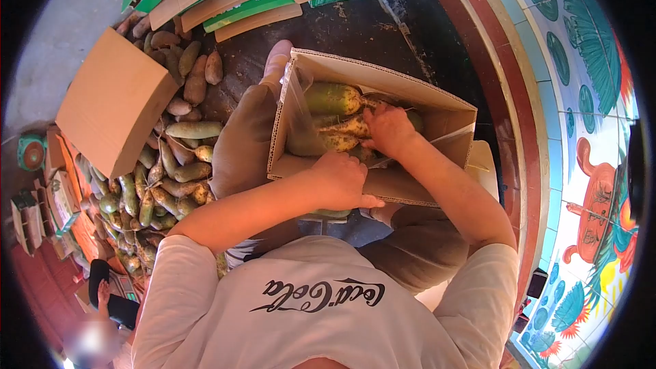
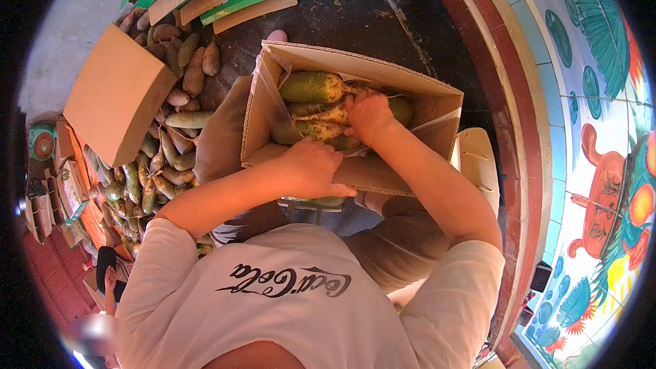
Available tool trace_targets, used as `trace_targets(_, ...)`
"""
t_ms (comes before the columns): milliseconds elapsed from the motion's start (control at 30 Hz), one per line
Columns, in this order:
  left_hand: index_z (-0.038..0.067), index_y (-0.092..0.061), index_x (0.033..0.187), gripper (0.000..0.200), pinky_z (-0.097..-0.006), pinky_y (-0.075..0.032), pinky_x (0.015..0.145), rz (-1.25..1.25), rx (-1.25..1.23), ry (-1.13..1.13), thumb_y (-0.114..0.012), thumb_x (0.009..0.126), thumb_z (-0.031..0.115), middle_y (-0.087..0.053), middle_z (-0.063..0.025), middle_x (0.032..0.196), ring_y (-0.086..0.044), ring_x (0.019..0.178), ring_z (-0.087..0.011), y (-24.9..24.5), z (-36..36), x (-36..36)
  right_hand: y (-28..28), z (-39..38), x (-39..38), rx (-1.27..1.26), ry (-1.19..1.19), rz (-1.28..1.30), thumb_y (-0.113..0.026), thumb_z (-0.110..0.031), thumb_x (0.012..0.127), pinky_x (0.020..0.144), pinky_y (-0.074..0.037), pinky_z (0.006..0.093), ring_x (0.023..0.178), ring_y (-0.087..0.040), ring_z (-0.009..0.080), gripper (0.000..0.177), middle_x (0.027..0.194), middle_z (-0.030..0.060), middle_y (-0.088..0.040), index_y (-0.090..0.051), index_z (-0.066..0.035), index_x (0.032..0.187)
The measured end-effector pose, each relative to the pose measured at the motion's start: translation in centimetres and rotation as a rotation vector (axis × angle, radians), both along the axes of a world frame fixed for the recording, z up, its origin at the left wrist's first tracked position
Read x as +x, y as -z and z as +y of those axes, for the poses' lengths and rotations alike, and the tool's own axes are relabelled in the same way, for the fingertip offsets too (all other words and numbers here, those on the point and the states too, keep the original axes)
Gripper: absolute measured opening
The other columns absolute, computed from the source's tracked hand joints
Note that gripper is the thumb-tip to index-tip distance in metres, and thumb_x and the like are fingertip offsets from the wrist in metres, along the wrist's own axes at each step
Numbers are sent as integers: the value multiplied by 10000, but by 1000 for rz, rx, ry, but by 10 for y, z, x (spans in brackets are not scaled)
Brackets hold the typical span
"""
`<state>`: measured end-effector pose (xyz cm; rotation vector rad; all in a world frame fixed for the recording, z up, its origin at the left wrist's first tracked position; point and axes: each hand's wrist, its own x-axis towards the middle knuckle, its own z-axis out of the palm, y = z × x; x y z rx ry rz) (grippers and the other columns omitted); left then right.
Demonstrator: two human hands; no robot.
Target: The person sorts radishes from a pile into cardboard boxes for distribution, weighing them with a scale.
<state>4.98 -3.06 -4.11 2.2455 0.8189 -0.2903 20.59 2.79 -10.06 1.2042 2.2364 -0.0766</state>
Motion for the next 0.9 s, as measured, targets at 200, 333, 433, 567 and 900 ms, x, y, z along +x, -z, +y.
trace_targets(200, -62, -582, 928, 726, -409, -428, 811, 8, -3, -16, -458, 773, 636, -603, -206, 860, -583, 867, -328, -1, 1, 2, 56, 14, 2, -147, -101, -125, -593, -191, 796, 642, -521, 360, 898, -629, 244, 265, 1040, 84, -627, -637, -97, 1040)
trace_targets(333, -55, -581, 932, 726, -417, -426, 822, 28, -10, -40, -457, 770, 642, -601, -218, 874, -579, 874, -343, -5, 5, 1, 52, 23, -14, -241, -105, -233, -605, -137, 767, 674, -523, 338, 913, -629, 229, 194, 1011, 38, -647, -677, -111, 946)
trace_targets(433, -46, -582, 934, 725, -426, -431, 820, 73, -41, -73, -456, 767, 648, -596, -227, 902, -576, 882, -353, -14, 11, 0, 30, 19, -13, -184, -38, -141, -610, -156, 757, 691, -520, 347, 929, -625, 221, 216, 1023, 32, -645, -675, -116, 959)
trace_targets(567, -21, -583, 944, 607, -426, -440, 811, -52, 159, -101, -536, 768, 558, -601, -204, 955, -580, 897, -350, -9, 3, -11, -9, 8, 4, -67, 124, 123, -593, -183, 767, 729, -505, 361, 897, -620, 250, 203, 983, 82, -639, -642, -80, 935)
trace_targets(900, 25, -593, 998, 178, -269, -433, 833, -662, 294, -689, -517, 873, 126, -636, -72, 970, -576, 917, -136, -37, 10, -76, -83, -76, 60, 494, 440, 1082, -548, -153, 849, 603, -456, 350, 673, -600, 272, 122, 737, 149, -603, -580, -43, 892)
